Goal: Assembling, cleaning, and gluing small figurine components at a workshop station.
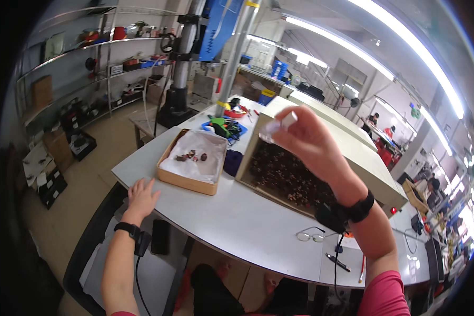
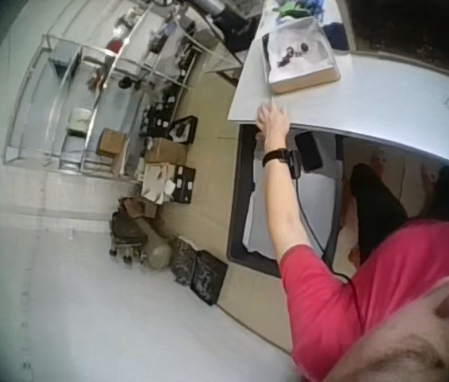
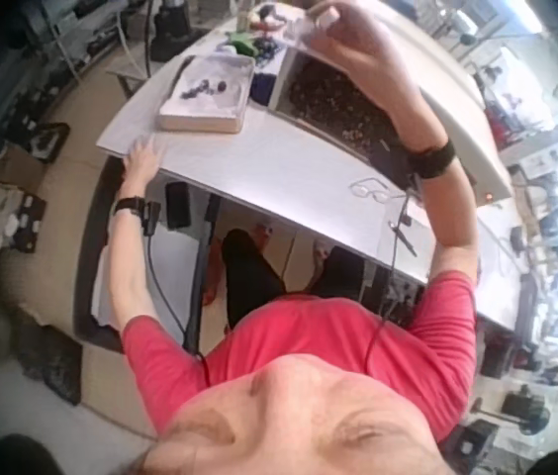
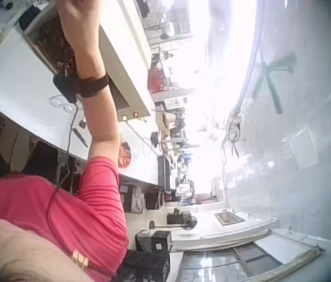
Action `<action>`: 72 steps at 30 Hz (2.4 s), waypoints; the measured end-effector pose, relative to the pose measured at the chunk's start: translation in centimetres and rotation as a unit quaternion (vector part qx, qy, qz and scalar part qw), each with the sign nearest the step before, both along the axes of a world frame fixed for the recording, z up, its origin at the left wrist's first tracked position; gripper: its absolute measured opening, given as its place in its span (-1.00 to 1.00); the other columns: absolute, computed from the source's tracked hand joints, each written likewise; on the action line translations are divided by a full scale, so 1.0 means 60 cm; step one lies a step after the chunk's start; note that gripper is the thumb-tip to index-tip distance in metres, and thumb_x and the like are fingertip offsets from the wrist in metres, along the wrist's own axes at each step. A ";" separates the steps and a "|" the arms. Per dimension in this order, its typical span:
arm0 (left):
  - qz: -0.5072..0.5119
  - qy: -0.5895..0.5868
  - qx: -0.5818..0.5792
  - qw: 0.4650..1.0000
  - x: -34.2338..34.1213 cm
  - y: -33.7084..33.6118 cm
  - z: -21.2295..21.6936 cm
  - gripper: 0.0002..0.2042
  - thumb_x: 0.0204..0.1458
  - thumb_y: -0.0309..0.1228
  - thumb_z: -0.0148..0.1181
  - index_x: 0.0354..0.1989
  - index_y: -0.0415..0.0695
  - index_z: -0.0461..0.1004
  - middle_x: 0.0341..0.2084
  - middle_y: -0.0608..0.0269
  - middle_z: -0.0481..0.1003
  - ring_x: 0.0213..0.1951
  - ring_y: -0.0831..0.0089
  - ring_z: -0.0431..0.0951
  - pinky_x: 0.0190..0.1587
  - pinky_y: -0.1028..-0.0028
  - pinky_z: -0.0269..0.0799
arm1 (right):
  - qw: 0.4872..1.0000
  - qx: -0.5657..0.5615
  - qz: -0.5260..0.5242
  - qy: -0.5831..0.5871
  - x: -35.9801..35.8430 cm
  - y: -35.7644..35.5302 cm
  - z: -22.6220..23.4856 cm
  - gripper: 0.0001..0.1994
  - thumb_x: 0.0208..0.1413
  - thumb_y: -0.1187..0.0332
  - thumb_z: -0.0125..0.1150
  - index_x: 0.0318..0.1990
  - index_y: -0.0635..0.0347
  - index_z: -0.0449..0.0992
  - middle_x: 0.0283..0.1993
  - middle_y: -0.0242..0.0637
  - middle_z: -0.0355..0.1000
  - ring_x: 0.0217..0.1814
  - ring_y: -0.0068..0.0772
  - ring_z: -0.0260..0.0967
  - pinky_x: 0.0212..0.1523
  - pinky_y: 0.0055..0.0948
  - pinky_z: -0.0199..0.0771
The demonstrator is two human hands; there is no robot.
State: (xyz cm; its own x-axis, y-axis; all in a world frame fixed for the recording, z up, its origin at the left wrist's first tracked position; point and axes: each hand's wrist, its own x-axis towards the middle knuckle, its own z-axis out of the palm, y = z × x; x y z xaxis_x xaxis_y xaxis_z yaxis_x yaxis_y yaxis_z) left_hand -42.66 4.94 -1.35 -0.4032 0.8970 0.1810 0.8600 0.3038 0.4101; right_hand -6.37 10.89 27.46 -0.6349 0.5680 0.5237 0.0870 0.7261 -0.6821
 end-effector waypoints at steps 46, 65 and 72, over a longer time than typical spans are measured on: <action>-0.016 -0.007 -0.071 0.997 -0.030 0.043 0.046 -0.50 0.01 -0.10 0.17 0.14 0.01 0.37 0.23 -0.02 0.18 0.29 -0.03 0.07 0.30 -0.13 -0.24 | 0.797 -0.134 -0.588 0.038 -0.368 0.998 -0.316 -0.75 0.09 0.40 0.11 -0.07 0.21 0.51 -0.12 -0.02 0.52 -0.04 -0.08 0.49 -0.04 -0.28 0.47; -0.020 -0.001 -0.120 0.993 -0.035 0.050 0.043 -0.52 0.08 -0.12 0.10 0.19 0.06 0.37 0.26 -0.04 0.19 0.28 -0.09 0.12 0.25 -0.16 -0.09 | 0.835 0.057 -0.456 -0.304 -0.336 1.096 -0.391 -0.66 0.01 0.36 0.22 -0.01 0.16 0.48 -0.04 -0.03 0.49 0.04 0.00 0.44 0.04 -0.22 0.40; -0.012 0.008 -0.085 0.996 -0.036 0.057 0.060 -0.51 0.10 -0.14 0.11 0.22 0.03 0.32 0.22 -0.02 0.23 0.28 -0.04 0.14 0.26 -0.12 -0.07 | 0.769 -0.075 -0.614 -0.164 -0.365 1.025 -0.291 -0.46 -0.03 0.39 0.22 0.18 0.00 0.31 0.23 -0.08 0.24 0.24 -0.02 0.27 0.19 -0.12 0.28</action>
State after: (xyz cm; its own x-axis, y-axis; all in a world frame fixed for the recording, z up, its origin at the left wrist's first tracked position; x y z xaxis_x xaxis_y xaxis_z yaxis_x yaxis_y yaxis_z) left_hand -44.84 8.34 2.23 -0.3789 0.9249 0.0317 0.8742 0.3465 0.3402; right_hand -28.26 72.38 10.01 0.3437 0.8830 0.3195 0.8283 -0.1248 -0.5462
